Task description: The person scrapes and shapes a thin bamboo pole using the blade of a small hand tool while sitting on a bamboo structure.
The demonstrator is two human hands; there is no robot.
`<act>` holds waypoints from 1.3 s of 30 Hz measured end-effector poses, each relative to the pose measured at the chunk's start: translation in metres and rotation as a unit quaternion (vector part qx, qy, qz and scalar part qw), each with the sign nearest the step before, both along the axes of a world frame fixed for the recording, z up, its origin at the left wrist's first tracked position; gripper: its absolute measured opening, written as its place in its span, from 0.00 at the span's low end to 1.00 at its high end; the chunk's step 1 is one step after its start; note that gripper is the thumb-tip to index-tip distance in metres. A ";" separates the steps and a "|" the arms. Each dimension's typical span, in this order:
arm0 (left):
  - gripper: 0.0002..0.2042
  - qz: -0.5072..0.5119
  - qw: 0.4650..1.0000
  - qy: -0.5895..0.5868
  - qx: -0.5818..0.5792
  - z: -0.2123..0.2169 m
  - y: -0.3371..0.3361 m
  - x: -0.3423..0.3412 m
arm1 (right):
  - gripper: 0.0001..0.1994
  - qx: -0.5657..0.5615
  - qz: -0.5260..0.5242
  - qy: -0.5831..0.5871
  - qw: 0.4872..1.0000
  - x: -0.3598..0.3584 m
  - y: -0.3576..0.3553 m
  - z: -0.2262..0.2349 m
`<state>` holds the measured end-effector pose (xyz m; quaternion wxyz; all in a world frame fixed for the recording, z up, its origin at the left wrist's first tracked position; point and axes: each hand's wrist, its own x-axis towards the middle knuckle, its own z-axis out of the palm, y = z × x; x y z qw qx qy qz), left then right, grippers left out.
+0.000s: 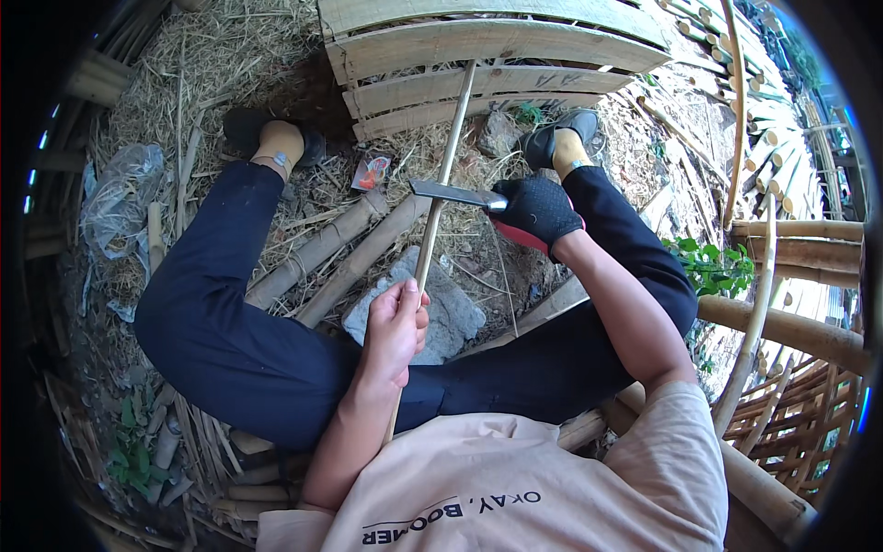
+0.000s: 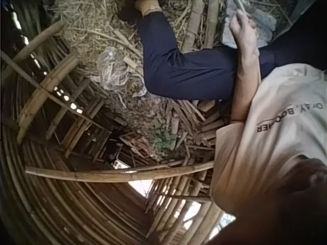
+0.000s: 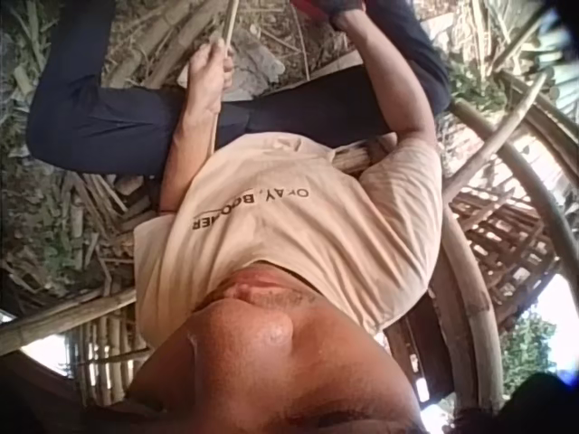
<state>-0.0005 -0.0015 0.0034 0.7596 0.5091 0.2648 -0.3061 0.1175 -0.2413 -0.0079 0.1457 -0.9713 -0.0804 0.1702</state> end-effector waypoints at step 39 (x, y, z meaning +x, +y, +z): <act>0.15 -0.004 1.000 0.000 -0.012 0.004 0.000 0.000 | 0.13 0.021 -0.069 -0.031 0.997 0.012 -0.009 -0.020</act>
